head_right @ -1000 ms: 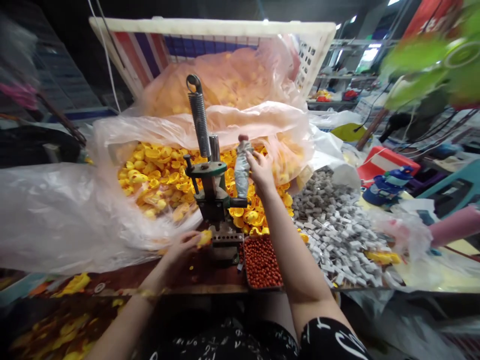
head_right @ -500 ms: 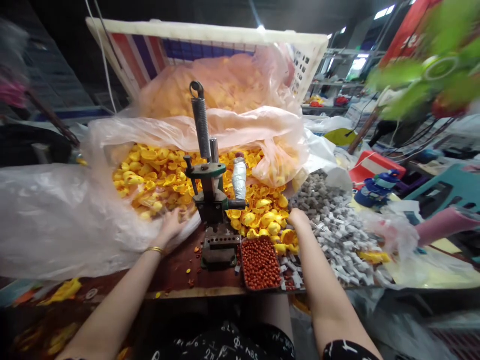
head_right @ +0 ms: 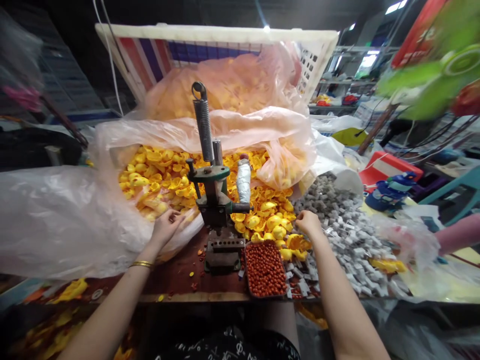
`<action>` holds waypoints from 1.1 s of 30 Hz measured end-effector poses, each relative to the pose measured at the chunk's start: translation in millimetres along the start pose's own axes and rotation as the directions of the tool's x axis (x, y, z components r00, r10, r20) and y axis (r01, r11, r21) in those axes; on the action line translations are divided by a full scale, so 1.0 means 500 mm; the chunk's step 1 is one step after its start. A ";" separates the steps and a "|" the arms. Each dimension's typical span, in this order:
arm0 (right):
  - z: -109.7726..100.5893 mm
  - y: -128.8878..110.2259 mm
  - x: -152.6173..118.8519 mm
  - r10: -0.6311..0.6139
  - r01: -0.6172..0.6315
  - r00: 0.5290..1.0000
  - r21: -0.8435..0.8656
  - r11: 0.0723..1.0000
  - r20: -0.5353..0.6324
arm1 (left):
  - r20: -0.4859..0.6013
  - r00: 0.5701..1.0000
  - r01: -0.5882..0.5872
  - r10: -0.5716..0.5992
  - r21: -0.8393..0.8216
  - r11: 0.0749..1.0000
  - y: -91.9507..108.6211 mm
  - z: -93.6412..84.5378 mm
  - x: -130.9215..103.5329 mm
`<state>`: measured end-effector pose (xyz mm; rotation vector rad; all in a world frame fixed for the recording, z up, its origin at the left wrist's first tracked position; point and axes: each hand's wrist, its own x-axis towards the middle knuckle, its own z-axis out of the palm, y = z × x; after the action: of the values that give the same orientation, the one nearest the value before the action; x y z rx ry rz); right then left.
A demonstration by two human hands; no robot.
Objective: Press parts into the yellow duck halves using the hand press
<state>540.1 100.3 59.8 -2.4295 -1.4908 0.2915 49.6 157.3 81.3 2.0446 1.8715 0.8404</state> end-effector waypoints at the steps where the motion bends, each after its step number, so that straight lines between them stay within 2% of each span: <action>1: -0.004 0.001 -0.005 0.004 -0.004 1.000 0.014 1.000 -0.023 | -0.003 1.000 0.007 -0.007 0.034 0.999 0.000 -0.005 0.000; 3: -0.013 0.004 -0.016 0.008 -0.005 0.998 0.048 0.999 -0.057 | 0.057 0.998 -0.003 -0.006 0.156 0.988 -0.003 -0.010 -0.009; 6: -0.024 0.009 -0.039 0.009 0.001 0.996 0.101 0.995 -0.090 | 0.241 0.970 -0.108 0.027 0.332 0.937 -0.020 -0.011 -0.035; 8: -0.032 0.012 -0.058 0.022 0.000 0.991 0.164 0.986 -0.132 | 0.276 0.959 -0.166 0.060 0.381 0.910 -0.038 -0.017 -0.046; 11: -0.046 0.017 -0.088 0.055 0.009 0.977 0.296 0.955 -0.208 | 0.195 0.978 -0.164 0.080 0.467 0.869 -0.061 -0.054 -0.024; 14: -0.065 0.020 -0.114 0.078 0.023 0.966 0.383 0.924 -0.247 | 0.056 0.991 -0.135 0.124 0.530 0.837 -0.066 -0.116 0.049; 17: -0.083 0.026 -0.138 0.095 0.036 0.951 0.411 0.911 -0.294 | -0.101 0.970 -0.133 0.222 0.546 0.828 -0.058 -0.166 0.128; 19: -0.088 0.034 -0.154 0.109 0.040 0.940 0.422 0.906 -0.323 | -0.128 0.952 -0.170 0.279 0.535 0.827 -0.058 -0.174 0.152; 20: -0.089 0.039 -0.161 0.121 0.036 0.936 0.430 0.902 -0.331 | -0.105 0.946 -0.209 0.306 0.526 0.825 -0.063 -0.169 0.149; 22: -0.084 0.052 -0.174 0.149 0.012 0.933 0.441 0.897 -0.326 | 0.030 0.926 -0.343 0.377 0.488 0.803 -0.082 -0.145 0.117; 23: -0.080 0.060 -0.180 0.159 -0.002 0.935 0.441 0.897 -0.318 | 0.124 0.900 -0.425 0.417 0.455 0.782 -0.097 -0.129 0.092; 25: -0.071 0.076 -0.189 0.167 -0.022 0.941 0.439 0.898 -0.295 | 0.300 0.822 -0.568 0.484 0.377 0.731 -0.129 -0.102 0.043; 26: -0.067 0.083 -0.192 0.169 -0.028 0.944 0.439 0.898 -0.285 | 0.354 0.793 -0.605 0.496 0.358 0.711 -0.143 -0.094 0.027; 27: -0.064 0.089 -0.194 0.169 -0.031 0.946 0.440 0.897 -0.277 | 0.381 0.784 -0.614 0.490 0.363 0.701 -0.155 -0.093 0.021; 29: -0.064 0.098 -0.197 0.178 -0.038 0.944 0.447 0.894 -0.277 | 0.340 0.833 -0.551 0.436 0.444 0.707 -0.164 -0.108 0.044; 31: -0.072 0.100 -0.201 0.196 -0.050 0.939 0.454 0.889 -0.282 | 0.220 0.902 -0.430 0.372 0.539 0.724 -0.158 -0.142 0.101; 33: -0.084 0.099 -0.209 0.215 -0.060 0.931 0.457 0.887 -0.295 | 0.090 0.938 -0.322 0.335 0.587 0.743 -0.145 -0.176 0.165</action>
<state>547.7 -19.7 85.8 -2.0874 -0.9755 0.2003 -58.8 230.6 133.1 2.8187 1.9909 0.3420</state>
